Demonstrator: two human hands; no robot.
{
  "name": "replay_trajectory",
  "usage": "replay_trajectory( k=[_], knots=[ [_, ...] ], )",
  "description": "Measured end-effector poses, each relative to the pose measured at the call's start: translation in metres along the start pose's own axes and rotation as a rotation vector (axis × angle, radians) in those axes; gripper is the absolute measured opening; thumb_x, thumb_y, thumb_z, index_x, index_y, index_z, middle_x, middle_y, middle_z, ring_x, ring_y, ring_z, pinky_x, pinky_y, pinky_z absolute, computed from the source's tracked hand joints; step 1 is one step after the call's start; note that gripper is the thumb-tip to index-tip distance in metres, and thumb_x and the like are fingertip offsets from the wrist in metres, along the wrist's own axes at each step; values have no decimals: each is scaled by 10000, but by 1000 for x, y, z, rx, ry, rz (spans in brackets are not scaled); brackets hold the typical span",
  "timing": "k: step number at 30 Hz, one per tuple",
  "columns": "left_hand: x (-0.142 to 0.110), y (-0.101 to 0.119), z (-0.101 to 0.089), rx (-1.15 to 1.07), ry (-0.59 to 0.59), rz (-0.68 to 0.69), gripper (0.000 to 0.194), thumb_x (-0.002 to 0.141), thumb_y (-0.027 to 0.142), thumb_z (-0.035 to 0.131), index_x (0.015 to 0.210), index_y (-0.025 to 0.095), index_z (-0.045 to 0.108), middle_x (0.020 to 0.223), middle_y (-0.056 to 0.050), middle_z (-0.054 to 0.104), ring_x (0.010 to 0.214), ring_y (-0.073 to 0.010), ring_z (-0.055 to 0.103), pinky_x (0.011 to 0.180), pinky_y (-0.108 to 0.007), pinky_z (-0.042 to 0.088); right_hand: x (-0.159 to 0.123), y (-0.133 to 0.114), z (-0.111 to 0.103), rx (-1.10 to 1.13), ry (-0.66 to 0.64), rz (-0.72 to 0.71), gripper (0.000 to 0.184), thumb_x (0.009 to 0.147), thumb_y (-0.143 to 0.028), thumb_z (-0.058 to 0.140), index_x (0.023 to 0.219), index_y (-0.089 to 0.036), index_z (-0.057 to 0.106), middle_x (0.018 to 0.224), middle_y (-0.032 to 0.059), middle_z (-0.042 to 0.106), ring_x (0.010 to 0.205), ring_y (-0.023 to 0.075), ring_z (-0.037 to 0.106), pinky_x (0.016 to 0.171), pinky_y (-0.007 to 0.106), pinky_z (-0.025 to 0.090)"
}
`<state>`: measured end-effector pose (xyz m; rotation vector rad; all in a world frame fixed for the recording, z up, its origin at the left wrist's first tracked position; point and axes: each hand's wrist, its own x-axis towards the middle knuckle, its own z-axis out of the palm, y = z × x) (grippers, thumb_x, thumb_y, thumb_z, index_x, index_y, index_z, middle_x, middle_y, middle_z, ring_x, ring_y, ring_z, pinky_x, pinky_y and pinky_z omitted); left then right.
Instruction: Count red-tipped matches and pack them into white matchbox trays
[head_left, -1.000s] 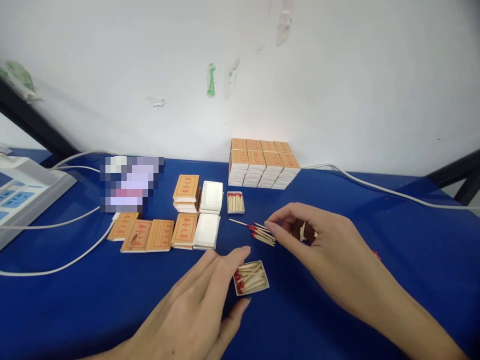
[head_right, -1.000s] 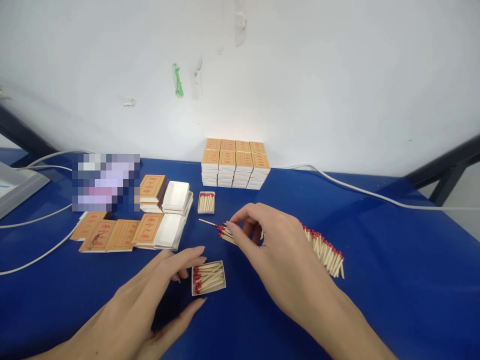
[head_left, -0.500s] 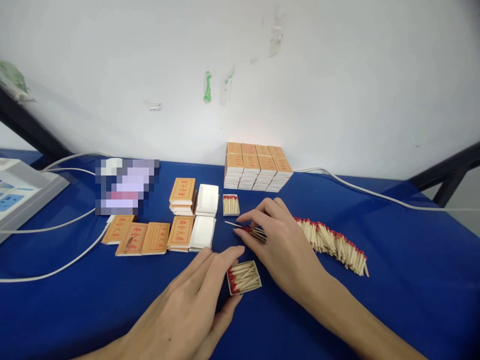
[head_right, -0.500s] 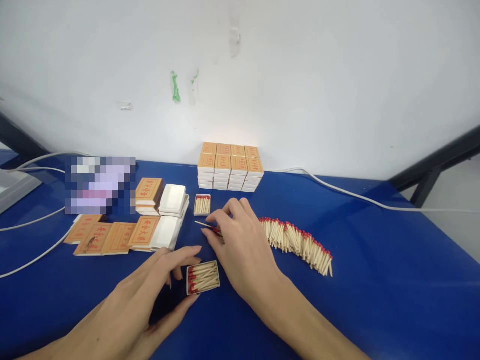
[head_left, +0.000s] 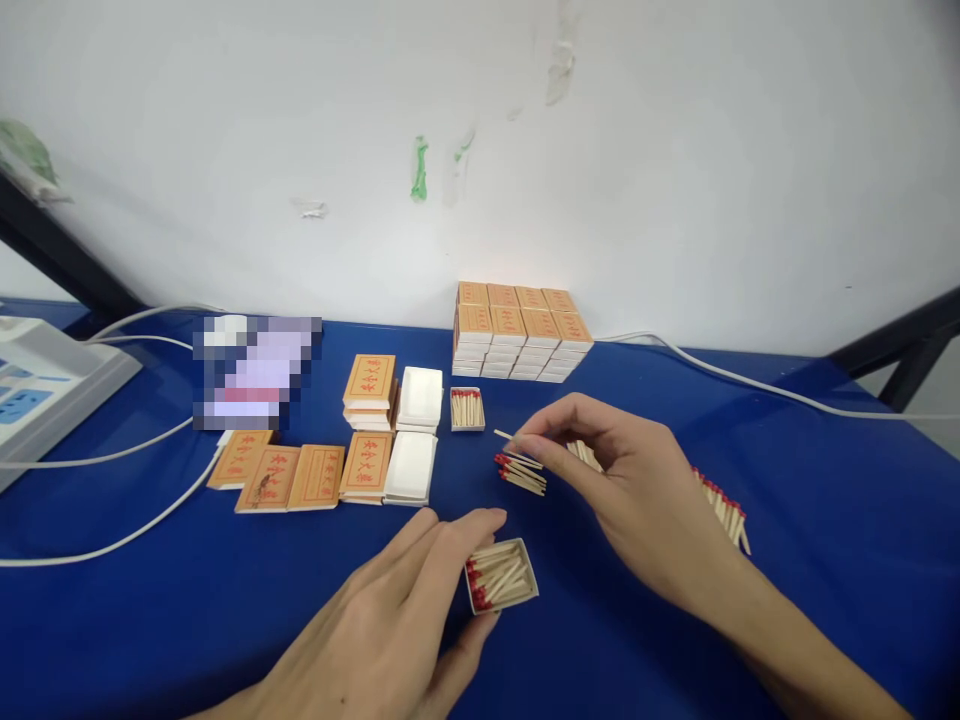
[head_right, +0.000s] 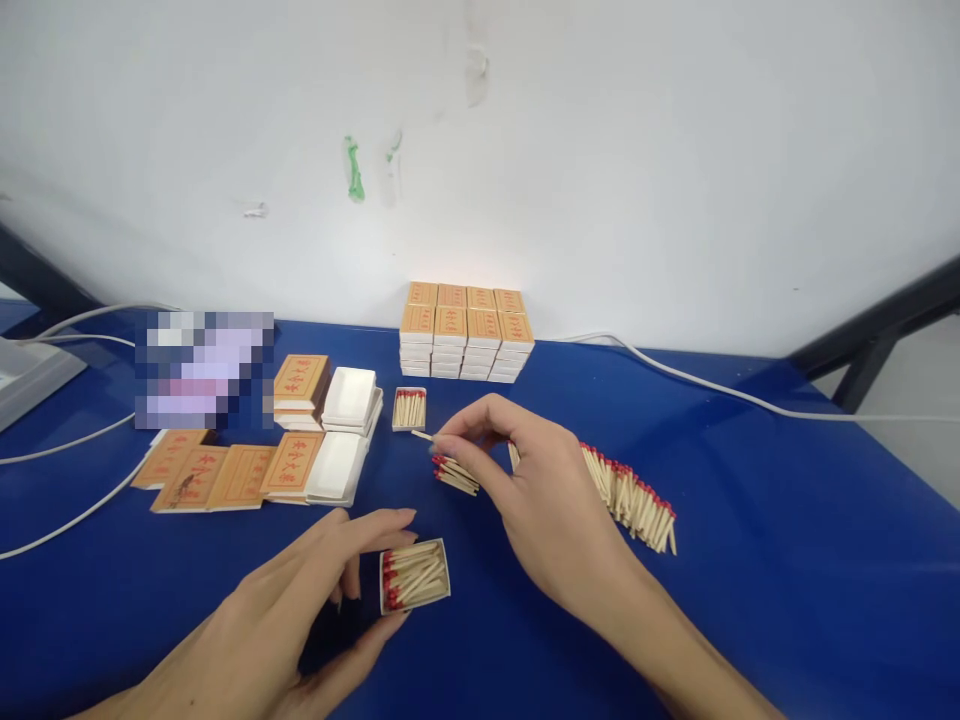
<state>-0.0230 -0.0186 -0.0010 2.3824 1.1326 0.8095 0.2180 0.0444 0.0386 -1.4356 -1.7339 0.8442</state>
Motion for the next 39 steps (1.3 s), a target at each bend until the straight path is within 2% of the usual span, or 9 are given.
replay_trajectory(
  k=[4,11,15,19,24,28,31,35,39],
  knots=[
    [-1,-2,2,13,38,-24,505,1082,203,594,1563,298,474,1200,-29,787,1023,-204,803,945,-331,706,0,3,-5,224,-52,61,211,1014,-475,780,1028,-266,756,908,2,799,831,184,725,779,323,554],
    [-1,-4,3,5,6,-50,523,1079,213,600,1573,318,465,1215,-11,787,1000,-186,807,916,-301,708,1,2,-14,408,-10,52,89,1004,-361,791,998,-277,821,855,-13,722,779,143,658,725,280,541],
    [0,-3,3,-8,-12,-41,557,1058,213,621,1579,301,446,1284,-31,774,1097,-201,794,952,-308,700,2,1,-16,479,-30,82,128,961,-400,848,1000,-278,847,835,-8,719,773,146,643,721,283,542],
    [-2,-4,3,-25,-8,-44,558,1069,199,596,1594,310,444,1223,-20,759,1035,-182,789,939,-301,697,3,2,-15,287,8,29,187,976,-461,833,1068,-302,864,909,12,777,814,179,683,754,324,567],
    [-4,-5,5,-8,-22,-46,549,1076,194,580,1595,321,452,1146,-3,750,928,-162,782,891,-289,701,2,10,-12,-92,127,-170,132,1065,-372,734,1091,-334,857,1188,15,796,1091,223,737,959,378,571],
    [-1,-3,4,-2,-10,-45,557,1076,205,576,1605,314,438,1194,-16,751,991,-166,789,913,-282,696,2,19,-6,-333,63,-301,243,1115,-270,640,1289,-269,810,1115,55,744,993,214,711,875,374,573],
    [0,-1,2,21,-9,-29,500,1099,230,544,1584,310,447,1183,-15,766,975,-168,800,877,-278,701,4,26,-1,-502,11,-396,287,1127,-221,583,1326,-183,787,1077,94,708,987,257,667,865,426,572],
    [0,-3,1,43,0,-47,468,1114,245,525,1569,323,451,1162,-6,772,933,-162,804,829,-266,702,5,28,3,-536,-51,-374,279,1141,-227,547,1254,-162,792,1094,106,712,1014,268,665,887,448,579],
    [-1,-3,1,42,-9,-58,462,1114,259,526,1566,323,456,1101,2,759,859,-161,793,766,-269,702,2,24,3,-477,-110,-242,244,1142,-327,582,1223,-216,784,1179,86,702,1074,256,678,958,455,574]
  ],
)
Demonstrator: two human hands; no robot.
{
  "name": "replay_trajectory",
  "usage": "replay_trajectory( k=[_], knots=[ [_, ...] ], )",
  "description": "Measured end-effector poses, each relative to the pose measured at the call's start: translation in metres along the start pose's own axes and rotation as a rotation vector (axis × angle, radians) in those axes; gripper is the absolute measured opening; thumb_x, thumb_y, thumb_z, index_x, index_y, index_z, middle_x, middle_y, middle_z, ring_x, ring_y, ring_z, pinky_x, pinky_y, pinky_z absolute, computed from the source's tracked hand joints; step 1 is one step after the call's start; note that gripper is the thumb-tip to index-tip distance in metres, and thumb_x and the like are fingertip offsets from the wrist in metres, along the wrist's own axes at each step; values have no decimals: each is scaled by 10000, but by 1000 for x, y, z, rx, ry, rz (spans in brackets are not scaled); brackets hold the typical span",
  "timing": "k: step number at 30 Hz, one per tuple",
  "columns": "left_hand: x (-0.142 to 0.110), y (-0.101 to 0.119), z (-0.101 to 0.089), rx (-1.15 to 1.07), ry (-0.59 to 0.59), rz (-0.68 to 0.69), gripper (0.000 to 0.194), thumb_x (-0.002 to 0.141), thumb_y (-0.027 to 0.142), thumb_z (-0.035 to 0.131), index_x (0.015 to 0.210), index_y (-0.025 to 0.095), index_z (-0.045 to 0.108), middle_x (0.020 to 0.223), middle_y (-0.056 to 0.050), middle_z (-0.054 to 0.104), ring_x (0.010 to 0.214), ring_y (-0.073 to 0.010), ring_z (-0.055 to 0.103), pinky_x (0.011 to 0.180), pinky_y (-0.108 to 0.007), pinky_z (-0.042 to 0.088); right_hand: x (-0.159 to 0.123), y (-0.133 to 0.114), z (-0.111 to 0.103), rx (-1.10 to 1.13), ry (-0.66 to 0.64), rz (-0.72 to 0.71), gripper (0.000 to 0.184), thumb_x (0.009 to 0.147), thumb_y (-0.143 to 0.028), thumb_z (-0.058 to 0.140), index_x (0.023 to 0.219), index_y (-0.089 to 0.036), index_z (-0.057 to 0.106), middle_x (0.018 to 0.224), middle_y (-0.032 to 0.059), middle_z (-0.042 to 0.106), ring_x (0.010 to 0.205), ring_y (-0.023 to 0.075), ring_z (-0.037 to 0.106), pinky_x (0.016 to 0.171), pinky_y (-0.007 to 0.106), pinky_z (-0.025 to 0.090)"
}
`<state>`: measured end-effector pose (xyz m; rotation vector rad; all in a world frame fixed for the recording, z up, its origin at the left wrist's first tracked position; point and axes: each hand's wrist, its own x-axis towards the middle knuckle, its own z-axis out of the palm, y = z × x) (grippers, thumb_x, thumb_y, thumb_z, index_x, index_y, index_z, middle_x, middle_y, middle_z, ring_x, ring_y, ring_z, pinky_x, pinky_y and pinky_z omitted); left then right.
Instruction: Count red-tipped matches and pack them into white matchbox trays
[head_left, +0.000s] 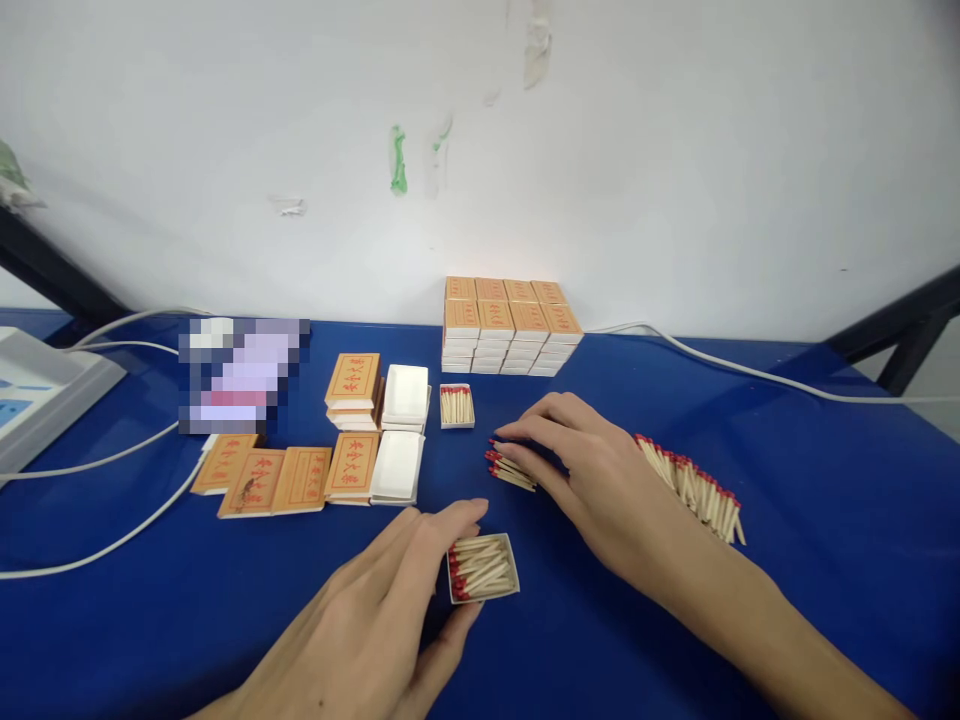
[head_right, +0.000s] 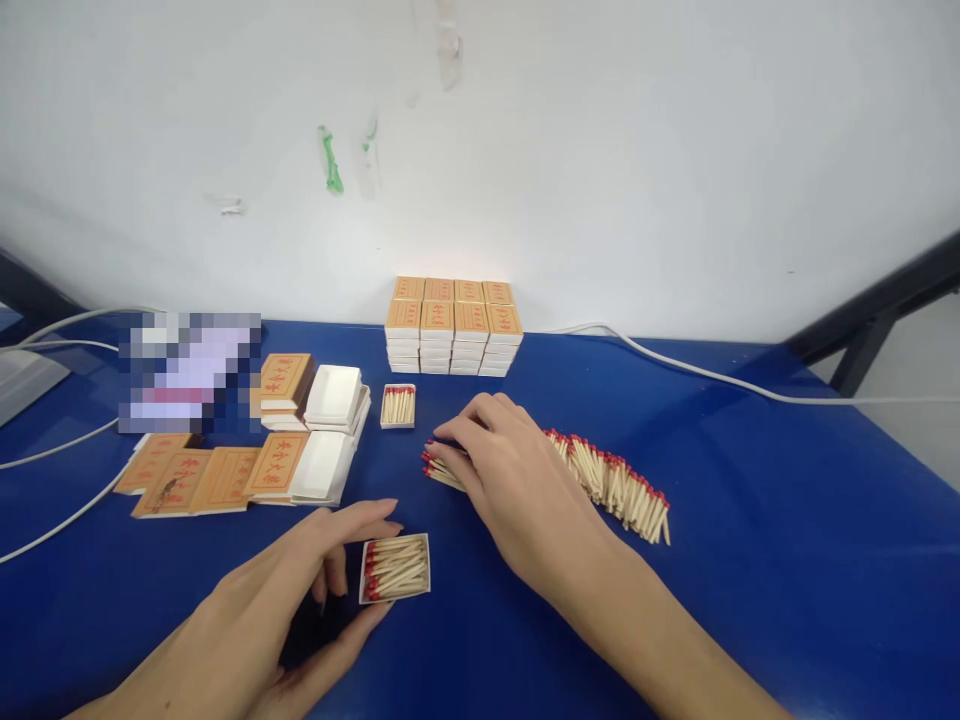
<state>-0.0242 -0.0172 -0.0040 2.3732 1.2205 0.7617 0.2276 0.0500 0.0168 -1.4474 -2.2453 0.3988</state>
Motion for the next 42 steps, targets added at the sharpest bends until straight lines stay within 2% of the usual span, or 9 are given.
replay_trajectory(
  k=[4,8,13,18,23,29,35,39,42],
  knots=[
    [1,3,-1,21,3,20,432,1129,265,499,1555,319,454,1119,-8,771,886,-167,805,780,-273,705,-3,-2,0,21,-56,71,243,1055,-409,744,1234,-245,735,1253,74,661,1115,269,657,987,476,561],
    [0,3,-2,27,4,13,447,1128,270,505,1568,319,448,1113,-10,772,894,-171,809,775,-269,707,-3,0,-4,54,-109,104,118,1091,-365,692,1117,-251,708,1210,51,658,1083,242,648,940,439,552],
    [-1,1,-1,12,-9,-7,511,1102,240,533,1593,335,425,1189,-16,775,956,-186,815,817,-296,713,-4,2,-9,76,-143,111,231,1132,-432,613,1003,-256,690,1111,28,664,1039,225,658,919,427,532],
    [-3,0,0,-26,-15,-24,556,1080,225,565,1603,353,426,1177,-2,758,929,-171,798,827,-279,702,-6,3,-7,79,-157,14,209,1166,-303,535,1007,-240,656,1092,36,645,949,195,661,887,386,548],
    [-4,-5,4,-71,-9,-50,589,1080,229,584,1632,360,427,1162,-5,723,917,-162,770,887,-295,697,-11,6,-2,-63,-153,-59,214,1159,-206,467,1057,-237,652,1106,67,651,1003,257,648,895,435,558],
    [-6,-5,9,-115,3,-105,593,1072,224,565,1630,372,430,1185,-18,724,953,-181,775,879,-330,704,-15,9,2,-121,-144,-105,237,1150,-192,436,1070,-235,655,1109,84,663,969,260,664,868,426,569],
    [-8,-7,8,-72,12,-116,585,1075,249,572,1631,368,431,1156,-19,742,874,-180,783,803,-327,713,-16,6,-6,-24,-135,-111,251,1141,-168,418,1103,-250,652,1141,77,671,995,238,679,908,407,586],
    [-10,-9,11,-64,27,-118,566,1097,288,573,1642,355,435,1149,-29,761,856,-182,797,741,-310,714,-20,0,-17,24,-136,-150,180,1131,-247,509,1119,-290,683,1154,59,709,975,227,697,819,358,591],
    [-9,-7,13,-80,45,-132,553,1106,291,564,1641,351,438,1199,-43,756,917,-188,805,761,-310,718,-27,-9,-19,-16,-177,-186,162,1087,-233,563,1100,-308,706,1112,58,732,926,249,703,775,381,595]
  ],
)
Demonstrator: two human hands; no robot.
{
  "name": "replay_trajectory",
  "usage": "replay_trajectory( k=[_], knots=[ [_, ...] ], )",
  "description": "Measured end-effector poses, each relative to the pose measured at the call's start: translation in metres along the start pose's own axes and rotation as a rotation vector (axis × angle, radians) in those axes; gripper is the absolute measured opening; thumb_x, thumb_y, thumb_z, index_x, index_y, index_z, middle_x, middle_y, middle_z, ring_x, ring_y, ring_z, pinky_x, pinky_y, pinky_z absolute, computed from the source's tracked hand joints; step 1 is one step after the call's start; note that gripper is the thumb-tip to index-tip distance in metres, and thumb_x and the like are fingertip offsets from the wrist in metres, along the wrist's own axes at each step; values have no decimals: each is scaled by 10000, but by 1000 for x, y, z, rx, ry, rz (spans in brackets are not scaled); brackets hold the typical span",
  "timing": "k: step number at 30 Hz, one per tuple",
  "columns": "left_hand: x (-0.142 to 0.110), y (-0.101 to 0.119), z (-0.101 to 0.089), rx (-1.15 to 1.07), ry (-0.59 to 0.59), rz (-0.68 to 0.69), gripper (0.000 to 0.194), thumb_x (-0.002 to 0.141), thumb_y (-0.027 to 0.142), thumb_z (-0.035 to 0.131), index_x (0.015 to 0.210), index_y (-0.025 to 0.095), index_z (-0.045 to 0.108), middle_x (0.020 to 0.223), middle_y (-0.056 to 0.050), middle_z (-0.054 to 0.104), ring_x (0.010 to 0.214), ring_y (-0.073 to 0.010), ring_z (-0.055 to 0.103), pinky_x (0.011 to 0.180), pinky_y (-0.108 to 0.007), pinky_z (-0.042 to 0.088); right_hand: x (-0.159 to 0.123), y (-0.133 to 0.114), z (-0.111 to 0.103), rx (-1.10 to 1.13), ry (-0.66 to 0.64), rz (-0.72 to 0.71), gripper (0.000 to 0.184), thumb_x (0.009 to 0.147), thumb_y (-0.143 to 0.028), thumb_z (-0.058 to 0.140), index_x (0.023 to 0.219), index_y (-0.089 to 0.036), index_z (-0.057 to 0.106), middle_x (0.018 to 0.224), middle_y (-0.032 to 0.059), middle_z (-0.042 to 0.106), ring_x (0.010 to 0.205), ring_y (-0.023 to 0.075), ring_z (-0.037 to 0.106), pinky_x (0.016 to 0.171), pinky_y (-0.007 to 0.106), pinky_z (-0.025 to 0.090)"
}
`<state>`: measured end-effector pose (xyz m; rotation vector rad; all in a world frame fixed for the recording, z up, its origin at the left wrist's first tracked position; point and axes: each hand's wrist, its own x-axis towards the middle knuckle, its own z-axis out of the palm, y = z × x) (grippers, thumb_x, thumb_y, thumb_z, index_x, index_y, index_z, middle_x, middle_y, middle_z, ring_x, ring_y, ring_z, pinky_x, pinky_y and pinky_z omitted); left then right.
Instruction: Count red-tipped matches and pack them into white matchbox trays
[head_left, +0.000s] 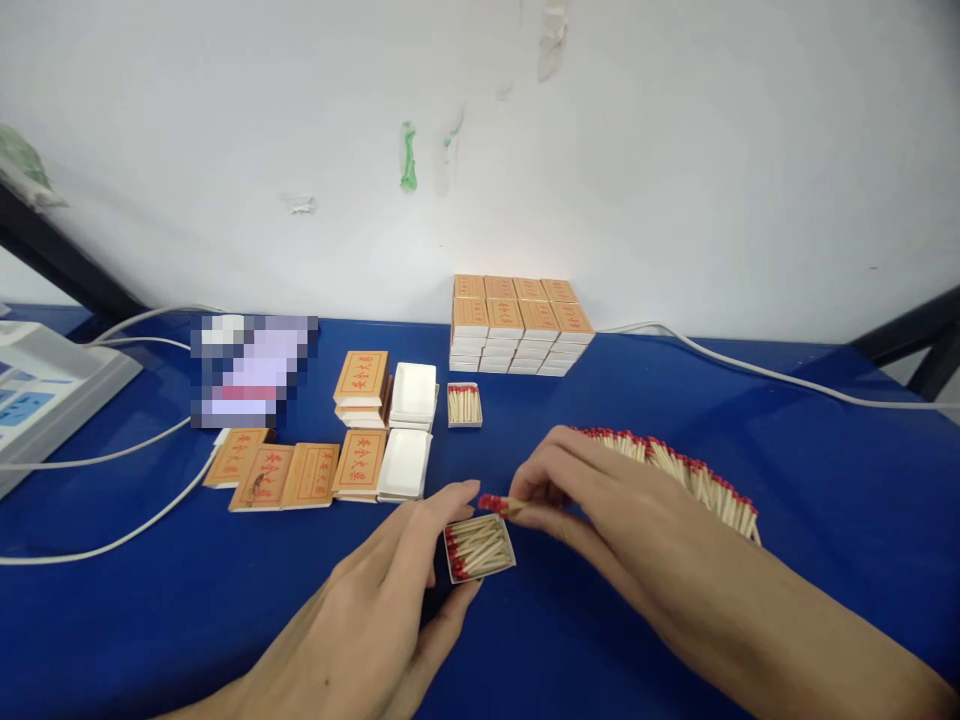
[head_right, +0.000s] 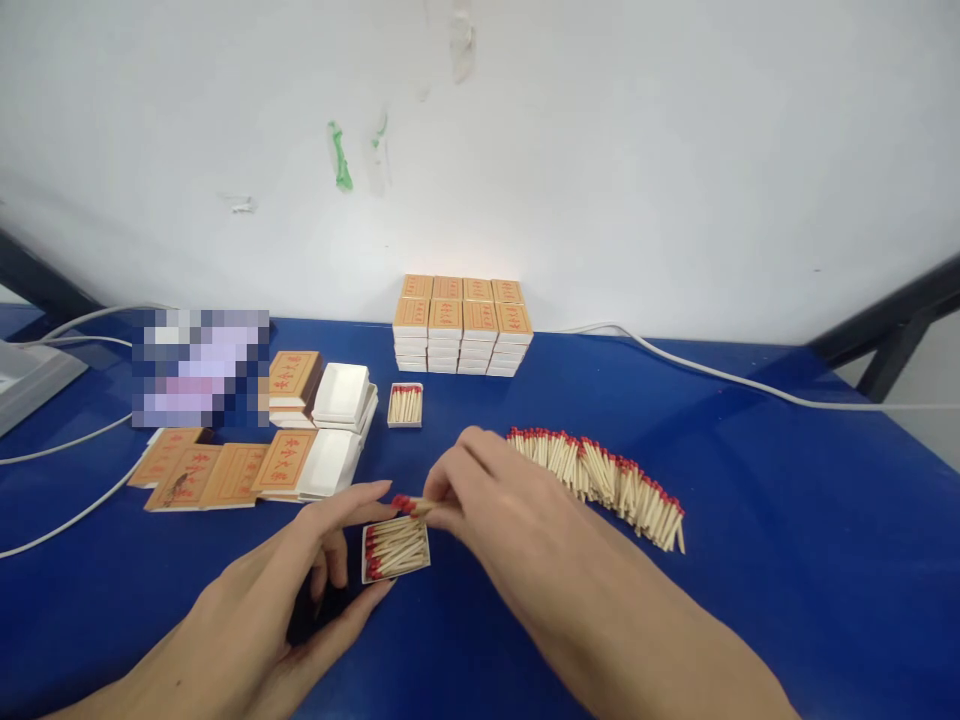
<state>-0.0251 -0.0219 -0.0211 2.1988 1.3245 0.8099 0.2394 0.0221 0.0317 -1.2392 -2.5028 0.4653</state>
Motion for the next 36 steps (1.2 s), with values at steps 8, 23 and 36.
replay_trajectory(
  k=[8,23,36],
  knots=[
    [4,2,-7,-87,-62,3,565,1104,278,579,1641,382,435,1260,-37,762,959,-177,809,840,-311,724,4,-37,14,-606,15,-329,221,832,-82,590,870,-210,766,835,121,637,803,301,562,795,456,572],
    [0,-1,-2,-7,-47,-14,618,1102,298,613,1671,375,385,1330,-50,750,1060,-216,817,893,-357,722,5,-24,4,54,-111,-77,239,1075,-107,557,1069,-271,730,1117,55,710,1000,230,688,836,361,599],
    [6,4,-13,76,-59,136,700,1132,127,463,1763,357,265,1619,-62,637,1355,-225,733,1066,-369,672,7,-4,-12,343,-211,155,494,957,-399,873,1385,-383,627,1239,-3,646,989,186,675,841,327,600]
  ],
)
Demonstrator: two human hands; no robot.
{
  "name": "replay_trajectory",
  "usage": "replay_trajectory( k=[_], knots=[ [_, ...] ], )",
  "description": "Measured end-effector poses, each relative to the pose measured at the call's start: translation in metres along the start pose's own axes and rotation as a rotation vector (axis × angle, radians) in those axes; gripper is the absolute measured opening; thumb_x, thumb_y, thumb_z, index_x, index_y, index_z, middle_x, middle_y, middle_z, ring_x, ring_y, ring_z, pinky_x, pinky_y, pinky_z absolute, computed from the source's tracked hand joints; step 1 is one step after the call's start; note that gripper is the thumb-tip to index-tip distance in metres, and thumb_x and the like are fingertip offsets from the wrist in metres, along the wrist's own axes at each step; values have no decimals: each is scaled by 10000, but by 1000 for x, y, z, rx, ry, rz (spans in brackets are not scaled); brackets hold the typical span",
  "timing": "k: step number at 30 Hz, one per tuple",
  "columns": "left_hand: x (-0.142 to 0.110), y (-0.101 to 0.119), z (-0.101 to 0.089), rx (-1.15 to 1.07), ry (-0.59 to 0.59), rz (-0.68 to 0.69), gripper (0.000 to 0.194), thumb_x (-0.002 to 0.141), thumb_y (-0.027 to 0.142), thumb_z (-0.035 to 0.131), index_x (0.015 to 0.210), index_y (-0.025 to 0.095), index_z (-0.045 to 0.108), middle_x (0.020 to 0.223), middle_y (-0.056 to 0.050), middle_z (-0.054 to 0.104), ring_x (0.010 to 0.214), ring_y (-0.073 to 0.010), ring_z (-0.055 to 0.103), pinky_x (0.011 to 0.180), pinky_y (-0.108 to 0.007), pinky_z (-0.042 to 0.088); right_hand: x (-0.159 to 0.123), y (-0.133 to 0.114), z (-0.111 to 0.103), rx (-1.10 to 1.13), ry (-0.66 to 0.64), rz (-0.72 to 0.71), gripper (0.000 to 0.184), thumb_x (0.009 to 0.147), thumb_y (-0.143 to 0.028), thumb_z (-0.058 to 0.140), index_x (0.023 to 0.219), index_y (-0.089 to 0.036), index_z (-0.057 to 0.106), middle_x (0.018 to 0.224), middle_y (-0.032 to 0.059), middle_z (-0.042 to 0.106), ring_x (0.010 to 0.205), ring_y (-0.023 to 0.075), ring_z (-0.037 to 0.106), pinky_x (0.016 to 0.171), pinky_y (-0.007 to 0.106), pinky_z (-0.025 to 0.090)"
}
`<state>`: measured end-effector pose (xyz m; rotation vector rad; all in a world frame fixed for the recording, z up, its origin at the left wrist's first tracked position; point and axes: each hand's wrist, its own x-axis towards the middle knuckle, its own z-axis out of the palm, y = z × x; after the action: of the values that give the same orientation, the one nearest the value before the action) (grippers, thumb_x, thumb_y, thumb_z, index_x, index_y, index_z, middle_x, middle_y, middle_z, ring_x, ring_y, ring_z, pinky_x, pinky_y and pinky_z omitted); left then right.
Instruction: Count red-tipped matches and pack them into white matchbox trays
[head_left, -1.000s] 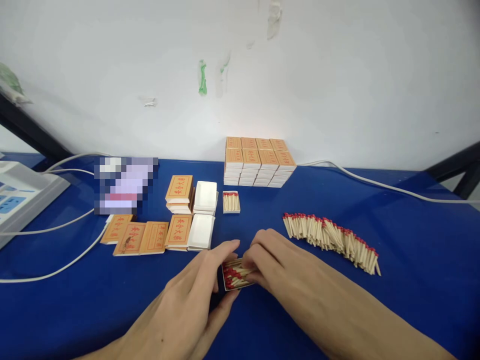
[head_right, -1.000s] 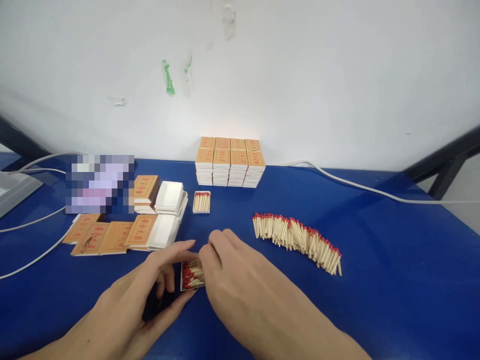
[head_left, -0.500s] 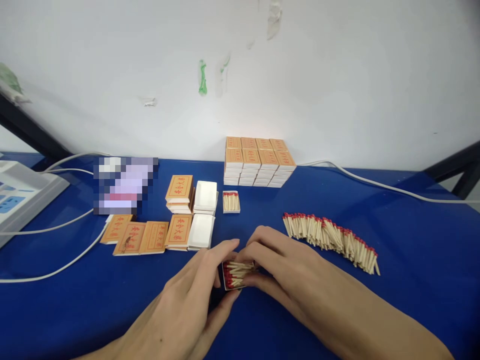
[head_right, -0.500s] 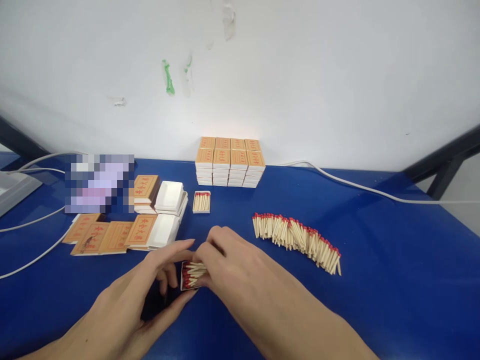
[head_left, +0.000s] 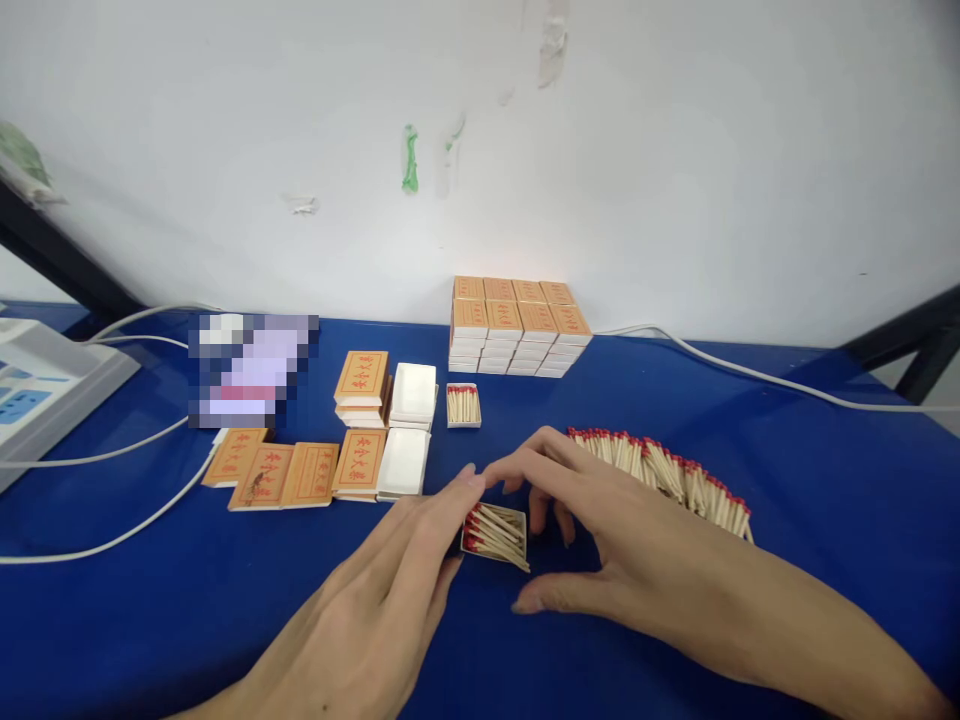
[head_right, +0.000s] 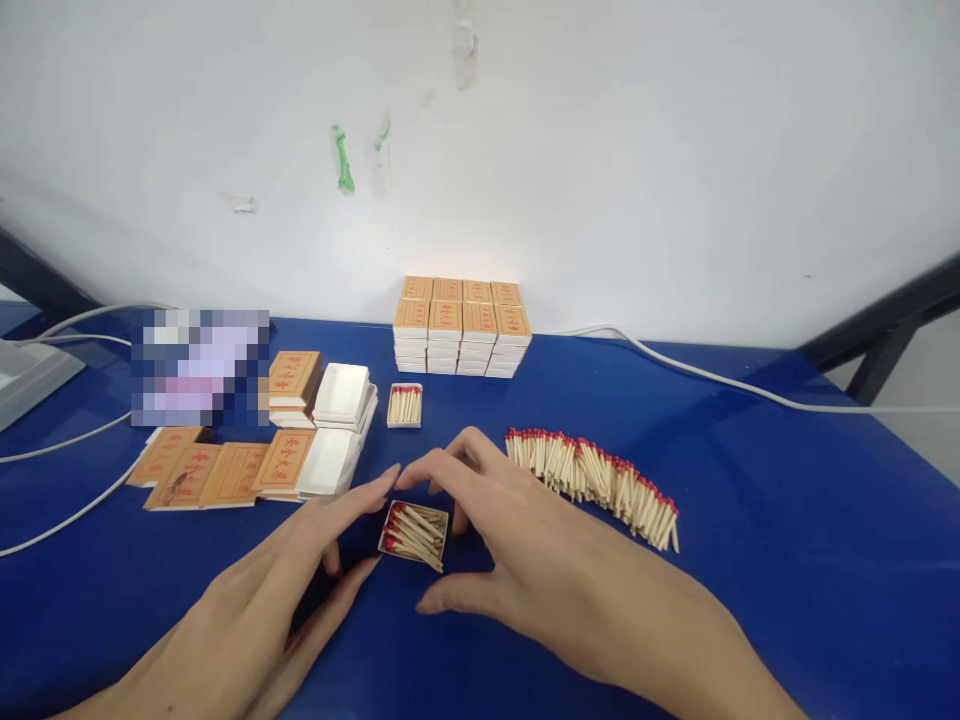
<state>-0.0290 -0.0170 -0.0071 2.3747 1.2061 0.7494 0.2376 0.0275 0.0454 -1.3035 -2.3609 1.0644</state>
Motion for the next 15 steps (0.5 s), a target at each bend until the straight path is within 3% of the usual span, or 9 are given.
replay_trajectory(
  k=[3,7,10,15],
  knots=[
    [0,0,2,23,47,8,674,1140,166,467,1758,353,276,1589,-64,668,1268,-220,784,1007,-354,698,-1,4,1,6,-53,7,411,983,-345,846,1331,-367,629,1211,-15,643,969,174,662,812,310,576],
    [1,2,1,40,29,5,649,1133,186,494,1734,343,306,1499,-45,734,1161,-203,825,1010,-350,693,2,2,6,37,-90,22,203,1016,-361,810,1114,-309,639,1070,-46,669,921,166,641,760,295,514],
    [2,2,1,17,23,-2,613,1136,222,507,1714,331,334,1485,-43,742,1152,-200,829,1020,-343,685,4,-1,9,76,-77,37,242,979,-376,852,1063,-302,638,991,-64,682,871,167,629,721,292,486],
    [1,2,1,82,56,12,638,1126,197,520,1723,305,324,1533,-70,708,1201,-212,813,1055,-367,671,2,-4,10,100,-68,54,299,955,-391,879,1144,-336,655,999,-83,707,890,168,635,733,287,486]
  ],
)
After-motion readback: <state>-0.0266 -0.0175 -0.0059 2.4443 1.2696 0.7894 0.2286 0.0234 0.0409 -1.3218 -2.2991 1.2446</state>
